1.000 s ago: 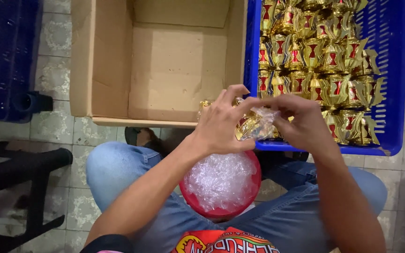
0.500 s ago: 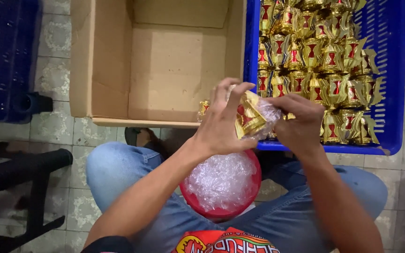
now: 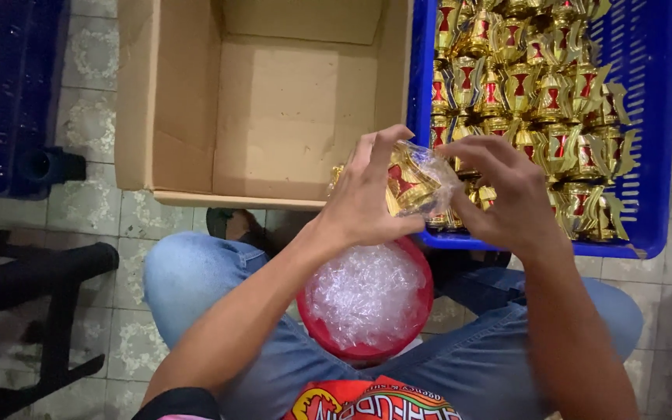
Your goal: Counting gold flower pins and packaging them into small plastic bags before placing them into a cardboard box.
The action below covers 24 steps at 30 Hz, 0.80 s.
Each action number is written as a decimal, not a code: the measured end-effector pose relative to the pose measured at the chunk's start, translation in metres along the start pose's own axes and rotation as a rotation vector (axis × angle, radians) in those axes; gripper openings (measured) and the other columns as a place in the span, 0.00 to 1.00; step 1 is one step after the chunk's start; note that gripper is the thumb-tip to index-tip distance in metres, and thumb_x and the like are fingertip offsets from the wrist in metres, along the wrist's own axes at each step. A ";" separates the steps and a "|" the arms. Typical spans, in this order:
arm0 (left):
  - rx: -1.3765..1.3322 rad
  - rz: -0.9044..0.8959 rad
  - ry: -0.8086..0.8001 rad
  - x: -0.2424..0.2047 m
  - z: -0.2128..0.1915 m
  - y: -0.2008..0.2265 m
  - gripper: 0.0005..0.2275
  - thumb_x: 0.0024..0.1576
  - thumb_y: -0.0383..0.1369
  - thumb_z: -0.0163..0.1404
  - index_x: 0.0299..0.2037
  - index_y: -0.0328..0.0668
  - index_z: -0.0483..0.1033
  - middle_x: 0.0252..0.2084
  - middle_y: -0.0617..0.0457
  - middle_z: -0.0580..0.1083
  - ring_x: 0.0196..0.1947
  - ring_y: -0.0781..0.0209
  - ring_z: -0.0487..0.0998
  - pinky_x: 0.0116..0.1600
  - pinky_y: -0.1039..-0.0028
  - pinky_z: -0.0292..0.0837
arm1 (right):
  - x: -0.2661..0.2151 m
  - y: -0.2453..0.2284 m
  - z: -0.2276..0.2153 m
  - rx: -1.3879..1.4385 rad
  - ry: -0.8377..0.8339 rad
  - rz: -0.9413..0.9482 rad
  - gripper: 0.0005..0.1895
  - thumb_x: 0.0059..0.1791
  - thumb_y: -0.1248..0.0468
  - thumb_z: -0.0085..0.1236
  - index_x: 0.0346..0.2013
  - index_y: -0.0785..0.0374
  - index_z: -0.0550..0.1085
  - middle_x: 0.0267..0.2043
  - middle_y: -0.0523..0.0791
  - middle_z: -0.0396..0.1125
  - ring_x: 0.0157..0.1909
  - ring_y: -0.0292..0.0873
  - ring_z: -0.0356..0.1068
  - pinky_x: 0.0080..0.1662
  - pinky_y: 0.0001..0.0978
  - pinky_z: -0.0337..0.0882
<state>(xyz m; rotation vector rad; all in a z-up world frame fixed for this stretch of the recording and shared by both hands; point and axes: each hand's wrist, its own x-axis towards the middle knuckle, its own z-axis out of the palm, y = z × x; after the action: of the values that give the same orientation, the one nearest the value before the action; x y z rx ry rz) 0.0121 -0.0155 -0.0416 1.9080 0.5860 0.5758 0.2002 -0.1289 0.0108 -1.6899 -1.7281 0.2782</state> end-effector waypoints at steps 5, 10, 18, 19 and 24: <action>0.066 -0.041 -0.061 -0.003 0.001 0.006 0.43 0.37 0.39 0.63 0.66 0.59 0.55 0.56 0.32 0.65 0.59 0.22 0.70 0.61 0.37 0.63 | -0.006 0.009 0.018 -0.064 -0.028 -0.077 0.19 0.45 0.78 0.61 0.49 0.63 0.82 0.41 0.57 0.72 0.41 0.61 0.74 0.39 0.47 0.77; 0.052 0.059 -0.014 -0.009 0.024 -0.004 0.42 0.38 0.42 0.64 0.65 0.58 0.55 0.56 0.32 0.64 0.62 0.19 0.66 0.62 0.35 0.62 | -0.018 0.044 0.040 -0.007 0.180 0.063 0.13 0.41 0.78 0.68 0.34 0.59 0.82 0.27 0.44 0.68 0.29 0.47 0.71 0.33 0.35 0.73; 0.176 0.263 0.330 -0.001 0.034 -0.006 0.33 0.50 0.45 0.60 0.62 0.55 0.54 0.64 0.29 0.56 0.62 0.23 0.64 0.62 0.40 0.65 | 0.002 0.012 0.023 0.531 0.038 0.317 0.19 0.51 0.75 0.58 0.57 0.61 0.76 0.45 0.54 0.73 0.45 0.54 0.75 0.48 0.54 0.77; 0.177 0.263 0.333 -0.003 0.036 -0.008 0.33 0.50 0.45 0.60 0.62 0.55 0.54 0.64 0.29 0.56 0.62 0.23 0.64 0.62 0.40 0.65 | -0.001 0.015 0.026 0.531 0.036 0.314 0.19 0.51 0.75 0.58 0.57 0.61 0.76 0.45 0.54 0.73 0.45 0.54 0.75 0.48 0.54 0.77; 0.155 0.284 0.384 -0.005 0.040 -0.005 0.34 0.48 0.49 0.61 0.61 0.56 0.55 0.65 0.30 0.56 0.61 0.29 0.67 0.61 0.43 0.68 | -0.004 0.031 0.036 0.140 0.239 0.173 0.04 0.51 0.75 0.67 0.34 0.65 0.83 0.21 0.48 0.69 0.24 0.47 0.71 0.29 0.35 0.68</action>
<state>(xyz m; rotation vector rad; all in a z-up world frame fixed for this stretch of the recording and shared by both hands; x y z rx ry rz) 0.0328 -0.0444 -0.0623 2.0565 0.6184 1.1253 0.2028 -0.1180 -0.0354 -1.6971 -1.3609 0.2586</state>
